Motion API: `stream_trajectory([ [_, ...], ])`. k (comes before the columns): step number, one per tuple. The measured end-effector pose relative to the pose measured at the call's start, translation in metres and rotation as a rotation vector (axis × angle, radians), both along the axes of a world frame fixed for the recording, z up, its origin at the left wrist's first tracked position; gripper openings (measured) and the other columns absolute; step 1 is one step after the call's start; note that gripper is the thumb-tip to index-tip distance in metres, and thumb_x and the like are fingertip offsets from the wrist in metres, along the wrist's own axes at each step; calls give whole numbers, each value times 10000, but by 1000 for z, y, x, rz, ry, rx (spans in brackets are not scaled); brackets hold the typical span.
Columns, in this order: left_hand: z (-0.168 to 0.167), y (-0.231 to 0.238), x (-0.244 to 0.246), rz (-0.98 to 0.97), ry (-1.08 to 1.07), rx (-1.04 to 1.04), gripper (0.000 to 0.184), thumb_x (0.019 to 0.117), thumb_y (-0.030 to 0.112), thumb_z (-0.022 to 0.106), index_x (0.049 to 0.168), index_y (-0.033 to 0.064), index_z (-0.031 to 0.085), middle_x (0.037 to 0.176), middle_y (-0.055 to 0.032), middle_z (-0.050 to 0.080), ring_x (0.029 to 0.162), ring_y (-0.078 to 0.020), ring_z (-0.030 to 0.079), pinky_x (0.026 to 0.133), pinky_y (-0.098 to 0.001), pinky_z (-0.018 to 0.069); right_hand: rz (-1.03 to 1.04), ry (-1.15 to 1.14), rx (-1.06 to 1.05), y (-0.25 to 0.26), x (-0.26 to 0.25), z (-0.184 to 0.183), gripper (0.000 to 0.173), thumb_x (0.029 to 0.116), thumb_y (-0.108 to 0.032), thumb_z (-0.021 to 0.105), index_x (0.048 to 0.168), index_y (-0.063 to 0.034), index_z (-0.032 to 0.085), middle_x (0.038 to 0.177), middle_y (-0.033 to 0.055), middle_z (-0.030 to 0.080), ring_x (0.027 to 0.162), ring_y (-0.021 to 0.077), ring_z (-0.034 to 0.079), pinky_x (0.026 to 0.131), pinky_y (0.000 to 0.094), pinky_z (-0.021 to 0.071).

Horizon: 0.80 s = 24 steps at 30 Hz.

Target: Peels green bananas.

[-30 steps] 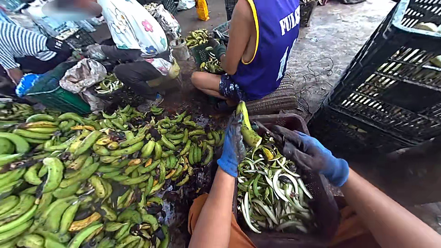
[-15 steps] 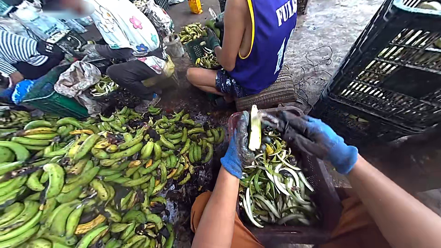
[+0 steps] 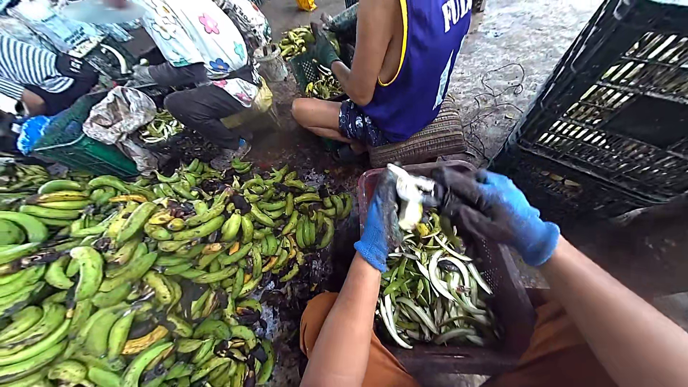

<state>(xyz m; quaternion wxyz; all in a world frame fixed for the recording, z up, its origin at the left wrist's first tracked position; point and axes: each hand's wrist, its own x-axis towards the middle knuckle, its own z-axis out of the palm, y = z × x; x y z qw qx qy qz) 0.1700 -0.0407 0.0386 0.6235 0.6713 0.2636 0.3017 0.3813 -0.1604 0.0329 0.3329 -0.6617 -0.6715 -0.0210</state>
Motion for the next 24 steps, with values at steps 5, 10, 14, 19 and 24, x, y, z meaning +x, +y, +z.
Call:
stream_trajectory([
  [5, -2, 3, 9, 311, -48, 136, 508, 1111, 331, 368, 1571, 117, 334, 1486, -111, 493, 1297, -161, 525, 1073, -369, 459, 62, -85, 84, 3, -19, -2, 528, 930, -438, 569, 1429, -271, 613, 1150, 155, 699, 963, 337, 682, 773, 565, 542],
  [10, 11, -9, -7, -79, 42, 17, 403, 1098, 326, 405, 1475, 210, 487, 1273, -26, 633, 1044, -97, 631, 878, -332, 555, -12, 137, -143, 9, 6, 10, 518, 995, -433, 455, 1467, -255, 573, 1292, 142, 659, 1110, 341, 652, 871, 621, 516],
  [14, 16, -8, 2, -207, 205, -101, 422, 1096, 383, 390, 1454, 195, 511, 1195, -55, 653, 971, -115, 630, 834, -326, 542, -48, 254, -323, 10, 11, 6, 504, 1050, -425, 397, 1488, -229, 552, 1285, 124, 676, 1158, 312, 653, 969, 610, 497],
  [19, 2, -13, 15, -219, 260, -153, 469, 1096, 416, 369, 1511, 215, 458, 1253, -95, 651, 958, -179, 650, 818, -385, 553, -111, 272, -267, 16, 14, -5, 503, 1071, -433, 353, 1429, -168, 587, 1286, 131, 673, 1197, 301, 641, 998, 594, 486],
  [24, -9, 6, 12, 53, -190, -456, 427, 1051, 564, 392, 1270, 262, 600, 991, 19, 665, 754, -78, 628, 617, -264, 547, 73, -7, 1, 6, -10, -13, 557, 947, -445, 547, 1458, -223, 579, 1138, 148, 695, 983, 324, 679, 803, 569, 552],
])
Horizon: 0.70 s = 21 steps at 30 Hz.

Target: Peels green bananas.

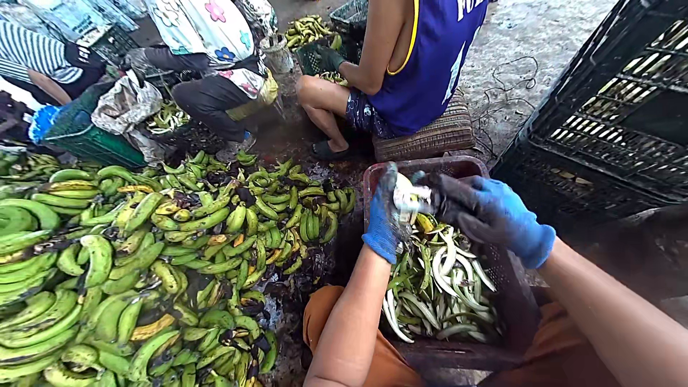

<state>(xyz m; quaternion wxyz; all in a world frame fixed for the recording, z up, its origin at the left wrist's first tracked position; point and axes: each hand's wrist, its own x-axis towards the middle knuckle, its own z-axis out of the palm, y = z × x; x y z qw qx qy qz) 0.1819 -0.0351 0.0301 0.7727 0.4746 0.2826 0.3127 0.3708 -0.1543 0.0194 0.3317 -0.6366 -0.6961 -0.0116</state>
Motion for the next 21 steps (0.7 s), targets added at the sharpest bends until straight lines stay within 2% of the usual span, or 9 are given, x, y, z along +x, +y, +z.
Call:
stream_trajectory([
  [3, 2, 11, 6, -23, -347, -319, 473, 1053, 573, 329, 1148, 211, 618, 861, 22, 644, 650, -73, 633, 554, -224, 559, -4, -146, 146, 0, -11, -2, 505, 918, -426, 620, 1405, -289, 631, 1179, 171, 700, 1011, 365, 689, 781, 579, 545],
  [5, 3, 6, 4, -2, -352, -276, 446, 1060, 558, 322, 1125, 225, 612, 843, 34, 624, 654, -61, 624, 546, -212, 546, -39, -169, 137, 1, -14, 4, 502, 914, -386, 592, 1402, -279, 631, 1202, 184, 688, 1021, 391, 679, 771, 596, 531],
  [9, 5, -11, -11, 59, -15, 402, 385, 1098, 360, 370, 1462, 287, 473, 1282, 36, 619, 983, -58, 631, 764, -260, 561, -138, -49, -53, 1, -20, 13, 539, 964, -387, 520, 1473, -214, 563, 1176, 201, 668, 984, 413, 665, 752, 615, 520],
  [12, 3, -15, -9, 60, 213, 454, 443, 1107, 288, 389, 1549, 258, 386, 1467, -21, 516, 1199, -138, 574, 958, -393, 522, -180, 3, -146, 3, -17, 11, 556, 985, -412, 479, 1501, -211, 529, 1172, 197, 663, 1000, 410, 659, 776, 620, 517],
  [14, -2, -15, -4, 47, 309, 402, 403, 1111, 288, 372, 1503, 208, 424, 1357, -51, 568, 1108, -146, 592, 897, -374, 529, -198, 32, -207, 5, -16, 8, 527, 997, -406, 483, 1492, -235, 539, 1148, 176, 669, 973, 390, 664, 754, 612, 519],
  [16, -4, -10, 2, -42, 440, 482, 422, 1117, 286, 367, 1491, 113, 454, 1376, -132, 588, 1193, -225, 599, 1006, -444, 502, -226, 196, -354, 6, -15, 10, 438, 1065, -356, 444, 1470, -234, 560, 1139, 147, 695, 966, 353, 683, 789, 620, 534],
  [18, -10, -4, 17, -125, 541, 566, 468, 1122, 357, 338, 1416, 56, 541, 1282, -195, 640, 1149, -296, 636, 993, -514, 508, -264, 346, -436, 7, -10, 7, 407, 1109, -325, 383, 1406, -163, 610, 1086, 146, 732, 942, 324, 707, 810, 587, 546],
  [20, -11, -4, 22, -185, 536, 452, 518, 1104, 460, 339, 1423, 108, 546, 1227, -172, 662, 1046, -273, 665, 906, -489, 546, -271, 395, -427, 7, 0, 6, 434, 1115, -335, 364, 1419, -131, 596, 1167, 186, 715, 1050, 361, 694, 904, 624, 512],
  [21, -10, -4, 20, -186, 498, 365, 528, 1082, 527, 362, 1442, 176, 523, 1181, -134, 670, 945, -239, 676, 796, -447, 578, -249, 401, -402, 4, 4, 4, 454, 1108, -379, 367, 1438, -155, 584, 1172, 153, 718, 1039, 318, 699, 903, 592, 528],
])
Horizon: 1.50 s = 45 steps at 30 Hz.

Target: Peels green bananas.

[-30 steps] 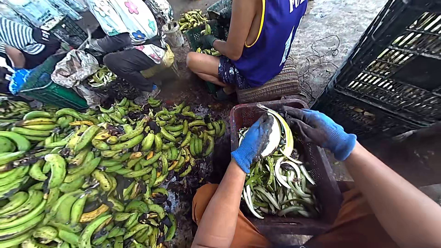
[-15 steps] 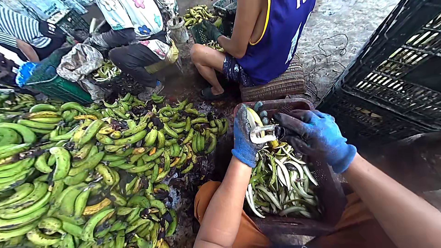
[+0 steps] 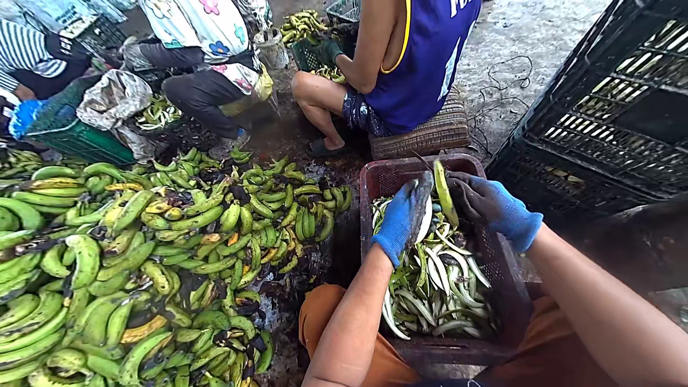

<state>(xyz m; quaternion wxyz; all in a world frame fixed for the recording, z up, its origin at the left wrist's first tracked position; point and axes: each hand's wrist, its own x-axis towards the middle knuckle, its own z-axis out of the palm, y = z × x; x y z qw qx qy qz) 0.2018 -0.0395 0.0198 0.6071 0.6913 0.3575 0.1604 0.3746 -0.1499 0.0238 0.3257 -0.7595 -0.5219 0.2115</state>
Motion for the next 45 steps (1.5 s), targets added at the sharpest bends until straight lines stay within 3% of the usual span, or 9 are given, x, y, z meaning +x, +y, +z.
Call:
stream_trajectory([
  [3, -7, 12, -13, 62, -172, -96, 461, 1073, 475, 424, 1453, 234, 521, 1250, -72, 654, 1001, -196, 653, 822, -432, 567, 156, -92, 188, -6, 1, 0, 487, 1024, -536, 435, 1365, -240, 616, 902, 11, 692, 725, 153, 657, 618, 444, 562],
  [10, 6, 24, -23, 4, -648, -485, 429, 1090, 458, 356, 1245, 171, 636, 991, -22, 701, 713, -80, 654, 587, -217, 557, 449, -498, 533, -16, 6, 0, 531, 949, -523, 545, 1409, -273, 631, 1104, 139, 712, 936, 290, 697, 754, 501, 568],
  [21, 11, -8, -32, 179, -258, 127, 456, 1109, 316, 377, 1552, 208, 393, 1495, -42, 505, 1302, -150, 522, 1065, -413, 458, 242, -432, 334, -9, -6, 2, 525, 952, -432, 542, 1436, -240, 605, 1132, 155, 695, 970, 357, 681, 764, 579, 540],
  [26, 12, -16, -22, 129, -246, 102, 484, 1118, 302, 359, 1586, 180, 331, 1536, -58, 463, 1337, -137, 493, 1101, -374, 431, 56, -242, 129, -4, -8, 6, 497, 1034, -450, 459, 1487, -265, 543, 1104, 167, 672, 945, 372, 664, 753, 617, 525],
  [30, 14, -16, -22, 74, -220, 97, 473, 1119, 317, 353, 1562, 151, 381, 1472, -91, 531, 1267, -159, 556, 1057, -384, 471, -53, -118, -32, 1, 9, 8, 443, 1100, -368, 380, 1452, -181, 572, 1243, 185, 686, 1167, 382, 650, 981, 659, 471],
  [34, 0, 8, -21, 84, -336, -115, 561, 1061, 594, 318, 1452, 254, 535, 1284, -38, 655, 1073, -179, 656, 872, -435, 577, -13, -116, 143, -9, 24, 9, 521, 1063, -506, 363, 1397, -188, 605, 1250, 75, 689, 1125, 216, 668, 944, 538, 529],
  [39, 1, 18, -23, 116, -398, -75, 446, 1088, 439, 396, 1438, 207, 547, 1300, -29, 643, 1100, -136, 641, 905, -383, 567, 170, -230, 269, -22, 10, 18, 556, 1017, -519, 407, 1434, -197, 585, 1046, 84, 689, 890, 223, 670, 740, 495, 560],
  [43, 13, 11, -26, 171, -492, -117, 434, 1099, 446, 359, 1398, 205, 560, 1186, -9, 687, 998, -94, 670, 833, -312, 587, 423, -373, 381, -25, 3, 9, 563, 982, -535, 486, 1438, -227, 607, 1055, 108, 715, 891, 256, 689, 737, 502, 573],
  [45, 12, 6, -26, 161, -451, -38, 431, 1111, 388, 344, 1452, 187, 514, 1305, -11, 630, 1123, -93, 620, 940, -331, 545, 431, -412, 372, -20, 3, 4, 553, 980, -520, 470, 1431, -235, 615, 1056, 109, 715, 885, 269, 688, 733, 511, 564],
])
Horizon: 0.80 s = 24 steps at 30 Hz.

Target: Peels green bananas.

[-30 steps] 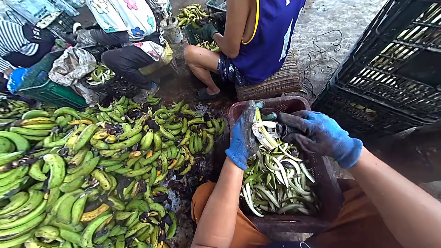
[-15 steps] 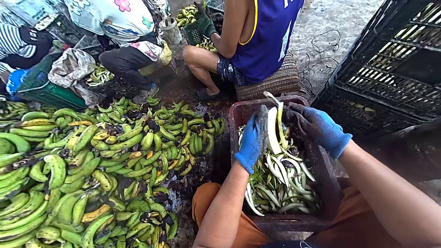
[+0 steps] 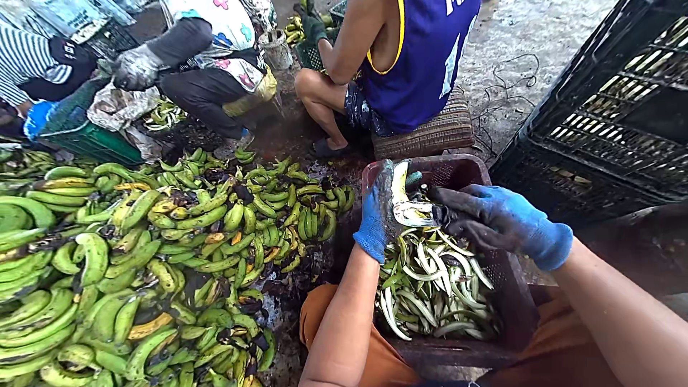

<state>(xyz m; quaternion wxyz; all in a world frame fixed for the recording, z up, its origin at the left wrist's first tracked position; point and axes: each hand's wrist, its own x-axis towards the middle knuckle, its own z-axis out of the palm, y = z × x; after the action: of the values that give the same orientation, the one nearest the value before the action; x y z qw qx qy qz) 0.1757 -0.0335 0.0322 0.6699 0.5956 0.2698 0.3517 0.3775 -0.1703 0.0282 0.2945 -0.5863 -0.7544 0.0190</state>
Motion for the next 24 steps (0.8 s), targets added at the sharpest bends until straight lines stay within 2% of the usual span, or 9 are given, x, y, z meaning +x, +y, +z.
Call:
stream_trajectory([
  [6, 2, -19, -7, -64, 191, 213, 458, 1108, 285, 384, 1550, 171, 407, 1457, -61, 545, 1267, -127, 556, 1051, -361, 483, -403, 138, -123, 12, 30, 11, 450, 1012, -252, 533, 1458, -226, 581, 1223, 235, 653, 1099, 452, 629, 892, 691, 489],
  [8, 6, -17, -7, -15, 207, 133, 462, 1109, 362, 381, 1560, 268, 398, 1465, -16, 553, 1257, -143, 571, 1027, -399, 497, -487, 291, -91, 12, 49, 12, 458, 1050, -358, 470, 1462, -178, 555, 1208, 170, 670, 1077, 312, 655, 924, 567, 523],
  [10, 3, -9, 0, 84, 257, 141, 474, 1089, 469, 391, 1550, 358, 400, 1417, 11, 608, 1159, -187, 643, 920, -452, 556, -423, 634, -31, 10, 41, 14, 492, 1030, -448, 510, 1409, -135, 536, 1020, 14, 654, 837, 73, 625, 764, 303, 555],
  [12, -8, -7, 11, 101, 266, 123, 492, 1081, 499, 397, 1555, 372, 365, 1388, -35, 610, 1067, -262, 677, 807, -529, 595, -347, 851, -45, 7, 11, 18, 430, 963, -405, 650, 1322, -188, 556, 867, -32, 627, 661, 51, 588, 583, 263, 535],
  [15, -13, -29, 24, -3, 215, 105, 439, 1092, 224, 450, 1528, 190, 406, 1384, -118, 588, 1096, -245, 642, 880, -456, 566, -433, 551, -183, 5, -24, 3, 534, 912, -436, 707, 1399, -248, 593, 979, 64, 707, 773, 200, 669, 665, 473, 571],
  [17, -17, -40, 30, -43, 207, 169, 407, 1079, 60, 430, 1479, -18, 426, 1356, -226, 579, 1172, -267, 602, 989, -396, 512, -476, 356, -222, 11, -31, -17, 534, 897, -389, 694, 1372, -151, 630, 1057, 196, 712, 894, 358, 684, 777, 655, 516],
  [18, -18, -42, 30, -72, 223, 183, 417, 1082, 36, 402, 1488, -64, 397, 1393, -254, 550, 1245, -276, 562, 1052, -368, 460, -482, 349, -213, 12, -31, -25, 501, 897, -364, 690, 1319, -96, 649, 1037, 211, 706, 890, 351, 683, 781, 644, 514],
  [22, -23, -41, 35, -97, 276, 289, 405, 1072, 31, 428, 1452, -106, 458, 1443, -281, 533, 1371, -343, 507, 1178, -414, 367, -421, 685, -169, 13, -20, -36, 272, 920, -206, 649, 1123, -32, 600, 898, -63, 625, 781, -26, 619, 738, 231, 569],
  [24, -13, -42, 34, -114, 208, 162, 396, 1098, 83, 384, 1433, -105, 482, 1407, -289, 559, 1338, -354, 532, 1158, -444, 375, -414, 863, -159, 9, -23, -33, 181, 920, -124, 610, 1087, -61, 575, 842, -132, 617, 739, -55, 618, 705, 190, 569],
])
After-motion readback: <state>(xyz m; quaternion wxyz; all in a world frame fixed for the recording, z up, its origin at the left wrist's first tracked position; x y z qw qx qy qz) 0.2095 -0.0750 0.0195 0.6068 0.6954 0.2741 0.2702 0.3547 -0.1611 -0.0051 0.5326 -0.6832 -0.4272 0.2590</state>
